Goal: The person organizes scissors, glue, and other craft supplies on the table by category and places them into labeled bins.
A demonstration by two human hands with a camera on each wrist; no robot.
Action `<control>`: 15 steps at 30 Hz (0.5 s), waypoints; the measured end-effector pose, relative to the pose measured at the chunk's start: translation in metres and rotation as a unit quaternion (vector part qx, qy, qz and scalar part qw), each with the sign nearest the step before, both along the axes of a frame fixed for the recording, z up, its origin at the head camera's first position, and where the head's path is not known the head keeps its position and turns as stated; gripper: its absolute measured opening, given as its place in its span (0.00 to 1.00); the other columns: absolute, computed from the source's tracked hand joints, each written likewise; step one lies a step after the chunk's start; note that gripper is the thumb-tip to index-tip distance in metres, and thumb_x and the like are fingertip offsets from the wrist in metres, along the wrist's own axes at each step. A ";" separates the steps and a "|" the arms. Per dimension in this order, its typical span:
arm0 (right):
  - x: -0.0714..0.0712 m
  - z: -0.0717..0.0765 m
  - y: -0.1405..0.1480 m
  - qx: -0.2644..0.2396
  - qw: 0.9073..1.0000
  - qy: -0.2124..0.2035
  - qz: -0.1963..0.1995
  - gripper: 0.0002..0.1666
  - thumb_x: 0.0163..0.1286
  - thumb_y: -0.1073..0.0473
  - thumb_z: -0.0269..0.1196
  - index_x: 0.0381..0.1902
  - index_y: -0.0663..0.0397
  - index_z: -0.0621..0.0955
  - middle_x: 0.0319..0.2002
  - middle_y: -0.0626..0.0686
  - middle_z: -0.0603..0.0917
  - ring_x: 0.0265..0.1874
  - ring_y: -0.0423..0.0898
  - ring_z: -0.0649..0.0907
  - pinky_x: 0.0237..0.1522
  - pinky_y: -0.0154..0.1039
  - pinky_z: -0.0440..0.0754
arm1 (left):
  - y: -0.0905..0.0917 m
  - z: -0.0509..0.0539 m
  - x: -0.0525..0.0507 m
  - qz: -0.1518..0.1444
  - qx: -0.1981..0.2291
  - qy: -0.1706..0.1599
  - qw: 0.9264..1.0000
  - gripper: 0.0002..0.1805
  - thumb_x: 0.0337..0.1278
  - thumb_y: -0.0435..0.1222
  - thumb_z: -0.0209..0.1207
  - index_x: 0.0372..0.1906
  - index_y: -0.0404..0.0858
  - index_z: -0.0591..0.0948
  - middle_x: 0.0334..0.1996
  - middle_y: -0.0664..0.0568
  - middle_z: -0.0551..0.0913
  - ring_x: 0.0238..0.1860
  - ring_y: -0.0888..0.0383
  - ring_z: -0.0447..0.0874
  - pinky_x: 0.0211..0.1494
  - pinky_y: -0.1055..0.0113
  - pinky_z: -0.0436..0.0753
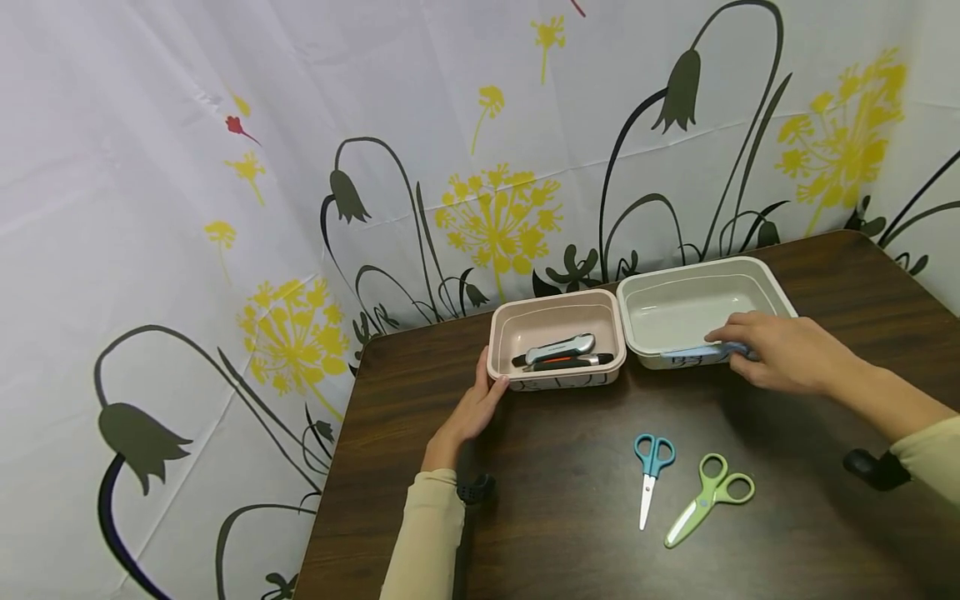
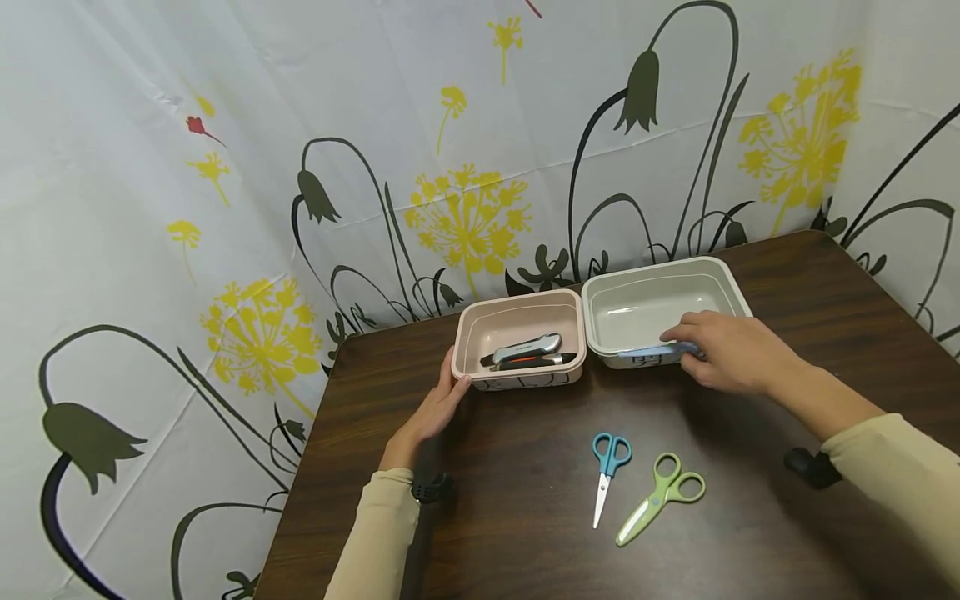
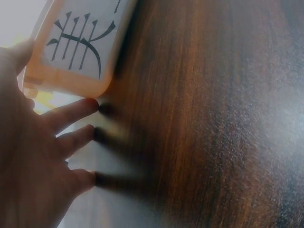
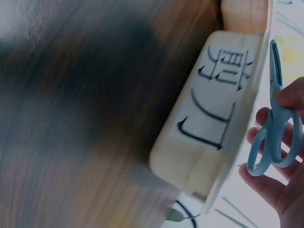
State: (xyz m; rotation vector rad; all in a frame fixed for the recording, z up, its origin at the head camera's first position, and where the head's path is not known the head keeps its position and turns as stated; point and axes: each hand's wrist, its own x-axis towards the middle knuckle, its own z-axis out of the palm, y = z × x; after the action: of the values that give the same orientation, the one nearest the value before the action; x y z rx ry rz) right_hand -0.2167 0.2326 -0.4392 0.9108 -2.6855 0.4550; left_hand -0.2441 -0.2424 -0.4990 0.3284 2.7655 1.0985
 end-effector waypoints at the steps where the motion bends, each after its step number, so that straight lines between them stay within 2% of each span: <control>1: -0.002 0.000 0.001 0.000 1.000 -0.011 -0.006 0.18 0.59 0.62 0.66 0.49 0.45 0.86 0.40 0.43 0.80 0.27 0.36 0.72 0.22 0.38 0.69 | 0.000 0.000 0.000 0.000 0.000 -0.001 1.000 0.40 0.74 0.55 0.43 0.79 0.53 0.37 0.71 0.38 0.63 0.62 0.38 0.71 0.65 0.43 0.66; 6: -0.011 -0.002 0.005 -0.017 0.999 -0.041 -0.011 0.18 0.64 0.63 0.62 0.51 0.46 0.85 0.42 0.44 0.81 0.29 0.40 0.73 0.25 0.40 0.70 | 0.000 -0.001 0.000 0.001 0.000 0.000 1.000 0.40 0.74 0.55 0.43 0.79 0.52 0.37 0.72 0.38 0.61 0.63 0.37 0.70 0.65 0.43 0.65; 10: -0.017 -0.003 0.008 -0.021 0.998 -0.054 -0.012 0.18 0.66 0.62 0.59 0.53 0.49 0.84 0.46 0.49 0.82 0.34 0.44 0.77 0.31 0.48 0.75 | 0.000 -0.001 0.000 0.000 0.000 0.002 1.000 0.40 0.74 0.55 0.43 0.79 0.50 0.37 0.72 0.38 0.61 0.63 0.37 0.71 0.65 0.44 0.65; 13: -0.021 -0.005 0.009 -0.021 0.998 -0.062 -0.014 0.18 0.67 0.63 0.59 0.53 0.52 0.84 0.46 0.51 0.82 0.38 0.46 0.78 0.35 0.53 0.77 | 0.000 0.000 0.000 0.000 0.001 0.000 1.000 0.40 0.74 0.55 0.43 0.79 0.53 0.37 0.72 0.38 0.61 0.63 0.38 0.70 0.66 0.44 0.65; 15: -0.023 -0.006 0.010 -0.023 0.997 -0.068 -0.014 0.17 0.67 0.64 0.59 0.51 0.53 0.84 0.45 0.50 0.83 0.38 0.46 0.78 0.37 0.52 0.77 | 0.000 0.000 0.000 -0.001 0.001 -0.002 1.000 0.40 0.74 0.56 0.43 0.79 0.54 0.36 0.73 0.39 0.61 0.64 0.38 0.70 0.66 0.44 0.65</control>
State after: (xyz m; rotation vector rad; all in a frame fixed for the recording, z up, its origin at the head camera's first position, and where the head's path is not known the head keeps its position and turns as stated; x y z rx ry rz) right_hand -0.2401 0.2424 -0.4452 0.8585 -2.7929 0.5901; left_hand -0.2445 -0.2422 -0.4987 0.3278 2.7608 1.1004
